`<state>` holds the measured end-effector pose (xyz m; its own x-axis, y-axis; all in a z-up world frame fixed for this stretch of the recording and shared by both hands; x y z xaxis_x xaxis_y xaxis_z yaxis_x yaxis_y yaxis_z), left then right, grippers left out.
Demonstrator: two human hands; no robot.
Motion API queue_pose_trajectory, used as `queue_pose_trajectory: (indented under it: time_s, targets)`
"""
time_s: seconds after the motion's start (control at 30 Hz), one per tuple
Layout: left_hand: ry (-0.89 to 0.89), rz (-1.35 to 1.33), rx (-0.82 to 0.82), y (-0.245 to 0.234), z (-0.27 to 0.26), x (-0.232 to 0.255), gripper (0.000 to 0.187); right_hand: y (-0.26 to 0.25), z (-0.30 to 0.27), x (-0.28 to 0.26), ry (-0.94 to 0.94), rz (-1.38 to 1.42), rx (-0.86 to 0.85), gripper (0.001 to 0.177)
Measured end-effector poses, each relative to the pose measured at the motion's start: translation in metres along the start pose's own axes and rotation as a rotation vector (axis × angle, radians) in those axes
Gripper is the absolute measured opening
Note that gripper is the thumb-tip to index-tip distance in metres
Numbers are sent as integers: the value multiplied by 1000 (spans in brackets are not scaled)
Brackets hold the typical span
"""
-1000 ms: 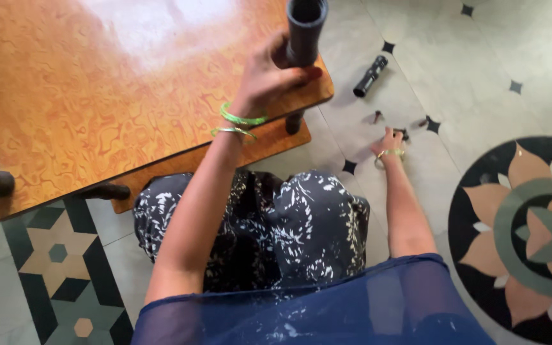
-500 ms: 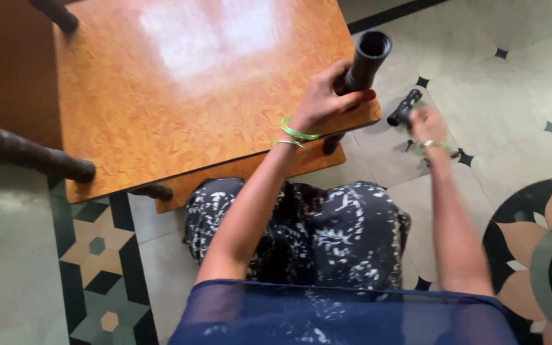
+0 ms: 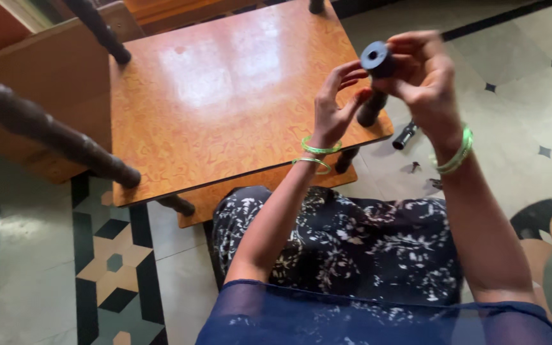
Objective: The person assembles a small wooden table by inserting cylindrical legs into the tabletop and securing them with screws. They handle the tabletop, legs, and screws, then flip the table upright and tighten the screws by hand.
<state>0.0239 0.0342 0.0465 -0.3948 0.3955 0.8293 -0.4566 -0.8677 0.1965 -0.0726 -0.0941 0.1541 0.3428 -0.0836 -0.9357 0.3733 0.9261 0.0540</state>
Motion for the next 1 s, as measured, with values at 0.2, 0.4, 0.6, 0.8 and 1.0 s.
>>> queue_pose_trajectory:
  time_s: [0.2, 0.4, 0.6, 0.8, 1.0]
  targets:
    - [20, -30, 122, -17, 3, 16, 43, 31, 9, -3, -145, -461, -101, 35]
    - [115, 165, 180, -34, 12, 30, 44, 37, 19, -14, 35, -346, -278, 46]
    - [218, 341, 180, -33, 15, 43, 52, 36, 22, 0, 13, -262, -251, 44]
    - [121, 309, 91, -14, 9, 31, 51, -19, 45, 14, -53, -386, -5, 26]
    - [78, 298, -58, 7, 3, 6, 50, -48, 36, 23, 5, -164, 3, 33]
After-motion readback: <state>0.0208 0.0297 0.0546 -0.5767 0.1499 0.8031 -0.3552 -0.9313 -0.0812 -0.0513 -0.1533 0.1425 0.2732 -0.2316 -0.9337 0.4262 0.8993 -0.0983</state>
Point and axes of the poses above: each hand's wrist, its own z-axis towards the middle knuckle, its own y-axis out of the palm, x = y × z, the point moved 1 cm from there along z, towards the middle knuckle, and after that the axes turned 7 degrees about x, right-handed, at the moved point
